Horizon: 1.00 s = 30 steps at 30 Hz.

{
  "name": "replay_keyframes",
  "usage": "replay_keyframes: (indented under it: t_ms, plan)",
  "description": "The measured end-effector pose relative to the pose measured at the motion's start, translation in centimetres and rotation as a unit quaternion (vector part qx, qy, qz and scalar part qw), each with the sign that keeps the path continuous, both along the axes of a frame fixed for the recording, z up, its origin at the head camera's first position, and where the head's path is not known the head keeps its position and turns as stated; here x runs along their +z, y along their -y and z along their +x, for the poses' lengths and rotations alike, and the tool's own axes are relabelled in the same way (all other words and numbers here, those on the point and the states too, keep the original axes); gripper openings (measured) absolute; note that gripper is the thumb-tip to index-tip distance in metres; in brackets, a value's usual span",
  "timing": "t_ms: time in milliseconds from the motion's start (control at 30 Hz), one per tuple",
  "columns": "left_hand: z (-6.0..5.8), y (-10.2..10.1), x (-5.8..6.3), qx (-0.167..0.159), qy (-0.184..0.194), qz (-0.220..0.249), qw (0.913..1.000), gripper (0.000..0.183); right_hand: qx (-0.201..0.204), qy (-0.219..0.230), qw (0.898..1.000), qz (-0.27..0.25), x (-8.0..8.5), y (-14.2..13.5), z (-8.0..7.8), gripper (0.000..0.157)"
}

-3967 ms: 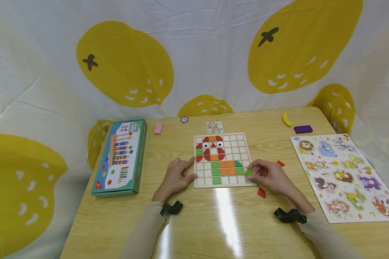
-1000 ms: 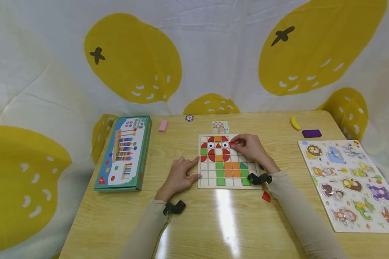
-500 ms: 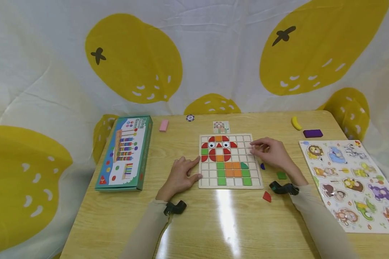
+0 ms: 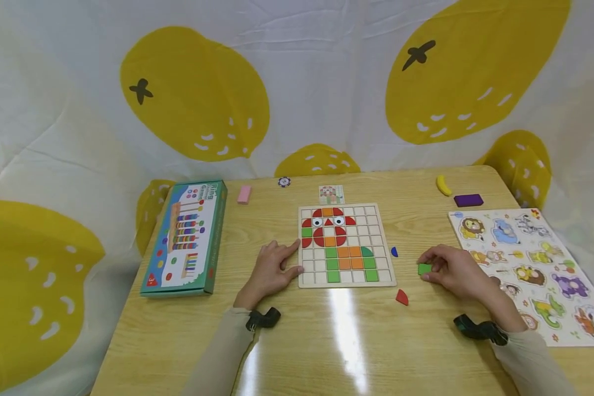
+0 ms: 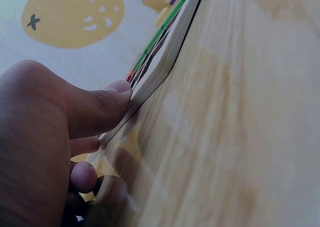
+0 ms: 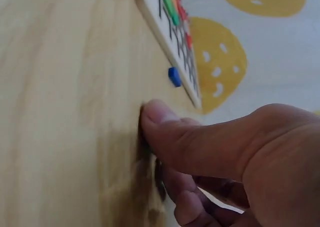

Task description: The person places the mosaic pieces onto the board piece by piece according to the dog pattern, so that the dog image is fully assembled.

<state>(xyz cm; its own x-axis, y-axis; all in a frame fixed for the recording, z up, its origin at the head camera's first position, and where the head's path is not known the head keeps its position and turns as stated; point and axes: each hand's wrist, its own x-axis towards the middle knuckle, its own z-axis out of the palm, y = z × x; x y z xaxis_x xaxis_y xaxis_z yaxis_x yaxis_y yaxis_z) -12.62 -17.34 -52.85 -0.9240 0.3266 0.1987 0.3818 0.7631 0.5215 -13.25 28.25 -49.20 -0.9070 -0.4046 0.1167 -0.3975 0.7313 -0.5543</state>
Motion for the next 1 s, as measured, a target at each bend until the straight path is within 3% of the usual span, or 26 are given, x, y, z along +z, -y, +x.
replay_keyframes:
  t_ms: [200, 433, 667, 833, 1000]
  plan:
    - [-0.1, 0.0, -0.2, -0.002, 0.002, 0.001, 1.0, 0.067, -0.023, -0.007, 0.998, -0.061, 0.3, 2.3, -2.6, 0.017]
    - [0.0, 0.1, -0.2, 0.0, 0.0, 0.004, 1.0, 0.067, -0.034, 0.061, 0.983, -0.17, 0.7, 7.9, -6.6, 0.026]
    - [0.1, -0.1, 0.0, 0.004, 0.015, 0.0, 0.9999, 0.068, -0.018, 0.053, 0.992, -0.111, -0.2, 12.1, -8.9, 0.03]
    - [0.1, -0.1, 0.1, 0.003, 0.016, -0.01, 0.9998, 0.068, -0.009, 0.055, 0.994, -0.098, -0.7, 13.0, -9.0, 0.035]
    - [0.0, 0.0, 0.1, 0.004, 0.014, -0.013, 0.9998, 0.067, -0.002, 0.049, 0.994, -0.098, -0.4, 13.3, -9.0, 0.024]
